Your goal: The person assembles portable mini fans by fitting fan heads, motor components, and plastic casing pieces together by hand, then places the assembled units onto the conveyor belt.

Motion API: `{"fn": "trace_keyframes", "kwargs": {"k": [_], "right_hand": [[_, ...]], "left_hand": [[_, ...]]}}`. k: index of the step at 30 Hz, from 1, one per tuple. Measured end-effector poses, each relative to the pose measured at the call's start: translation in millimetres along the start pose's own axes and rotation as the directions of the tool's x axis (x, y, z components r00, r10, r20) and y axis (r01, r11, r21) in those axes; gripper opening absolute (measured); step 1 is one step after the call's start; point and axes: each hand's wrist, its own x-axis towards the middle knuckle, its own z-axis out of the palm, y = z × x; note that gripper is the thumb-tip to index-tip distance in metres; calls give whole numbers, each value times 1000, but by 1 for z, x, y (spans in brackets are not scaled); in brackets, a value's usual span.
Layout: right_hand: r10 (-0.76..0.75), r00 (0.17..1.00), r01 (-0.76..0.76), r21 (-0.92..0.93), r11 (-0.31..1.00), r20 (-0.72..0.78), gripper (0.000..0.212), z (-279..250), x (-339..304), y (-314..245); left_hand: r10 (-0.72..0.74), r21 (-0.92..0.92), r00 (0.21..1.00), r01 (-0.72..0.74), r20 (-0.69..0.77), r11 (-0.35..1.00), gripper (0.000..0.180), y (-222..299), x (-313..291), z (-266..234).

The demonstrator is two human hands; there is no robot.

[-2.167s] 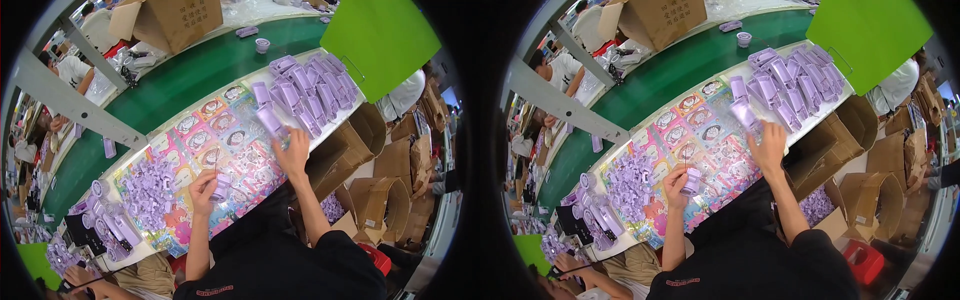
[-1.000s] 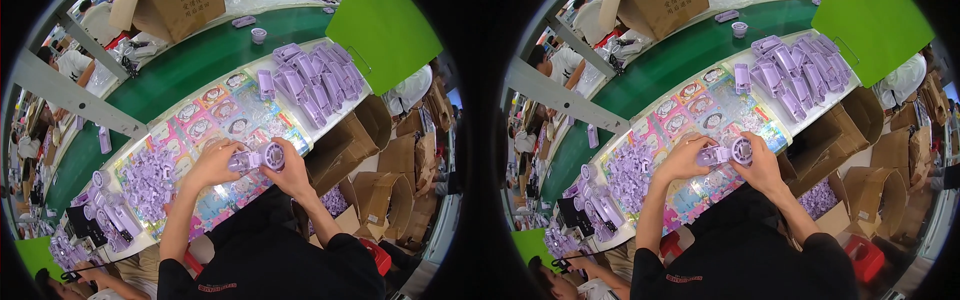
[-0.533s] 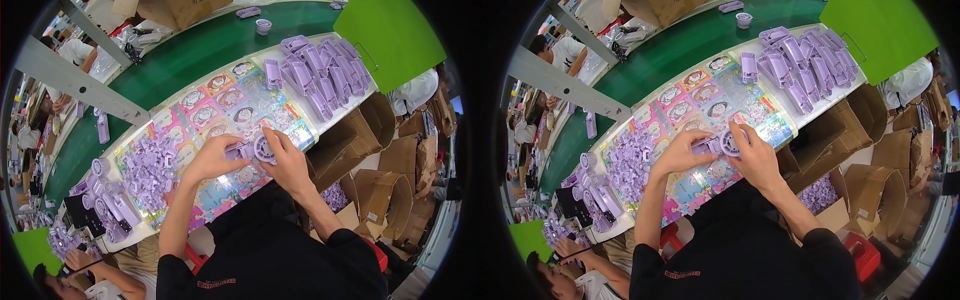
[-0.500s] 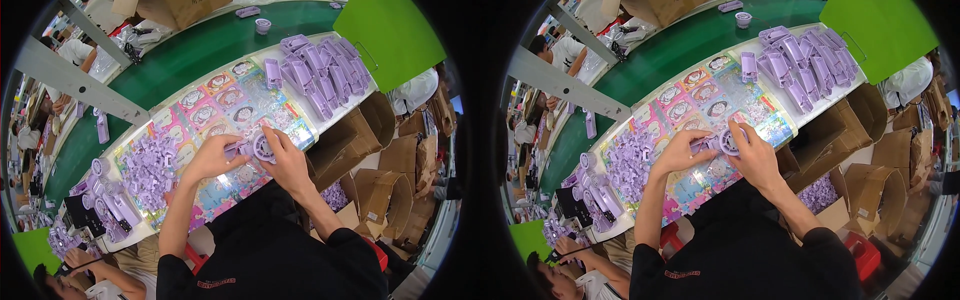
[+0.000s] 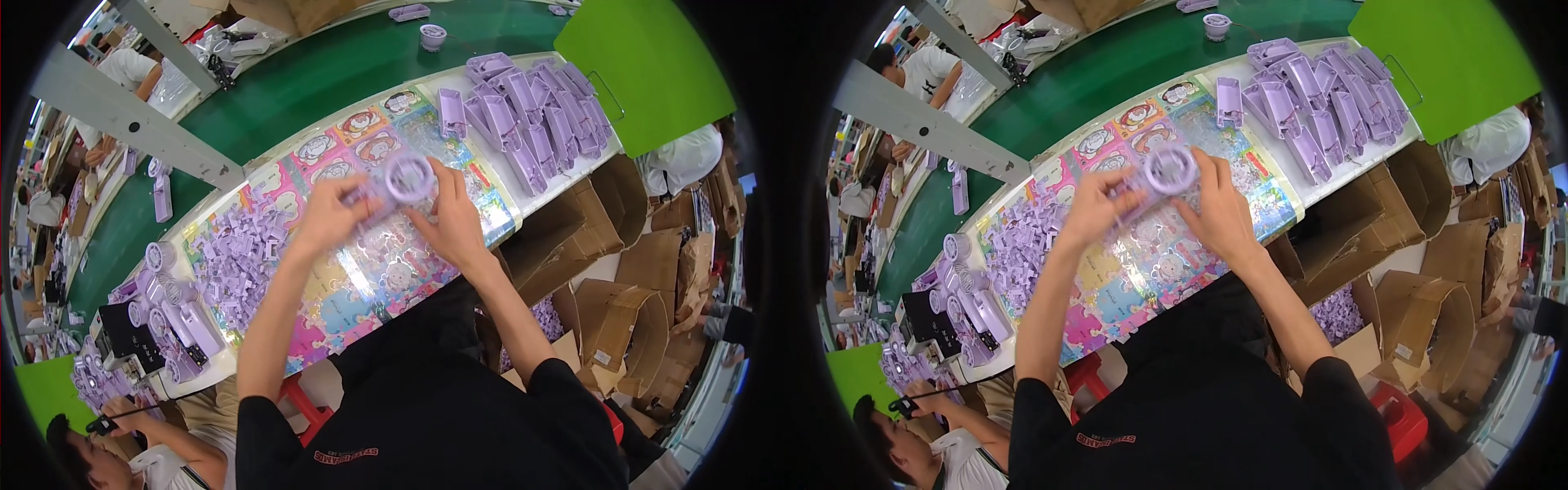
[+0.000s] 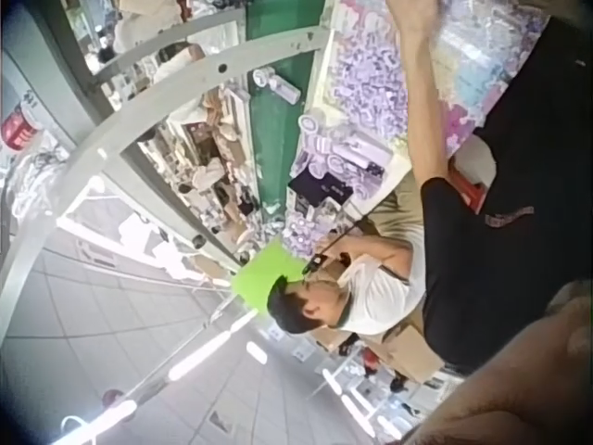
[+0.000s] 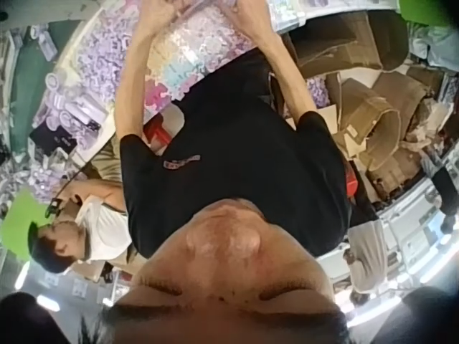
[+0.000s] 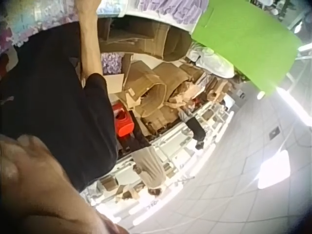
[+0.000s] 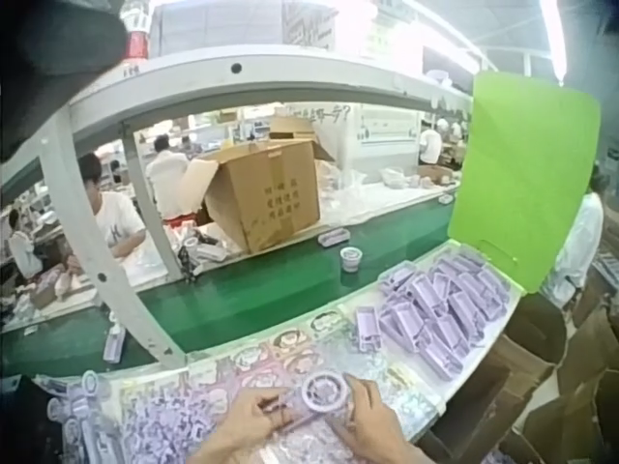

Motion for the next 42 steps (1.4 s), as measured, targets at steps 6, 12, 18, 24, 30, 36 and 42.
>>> {"fn": "trace_keyframes", "kwargs": {"k": [6, 12, 18, 24, 30, 36, 42], "right_hand": [[-161, 986, 156, -114, 981, -41, 13, 26, -10, 30], [-95, 995, 95, -107, 990, 9, 14, 33, -7, 30], [-66, 997, 70, -110, 992, 41, 13, 33, -5, 28], [-39, 998, 44, -94, 995, 53, 15, 31, -3, 28], [-39, 999, 42, -106, 993, 23, 9, 29, -2, 29], [-104, 995, 102, -126, 987, -9, 8, 30, -5, 29], [-87, 992, 96, -105, 990, 90, 35, 20, -7, 24]], "left_hand": [[-337, -227, 846, 263, -412, 938, 33, -33, 107, -89], [-506, -258, 546, 468, -668, 845, 37, -123, 162, -175], [-304, 206, 512, 718, -803, 665, 47, -140, 164, -184], [357, 699, 638, 426, -682, 574, 51, -65, 99, -134], [56, 865, 932, 308, -358, 396, 40, -3, 26, -117], [-14, 869, 970, 225, -244, 440, 22, -31, 10, -121], [235, 474, 961, -141, -146, 869, 26, -12, 36, -60]]}}
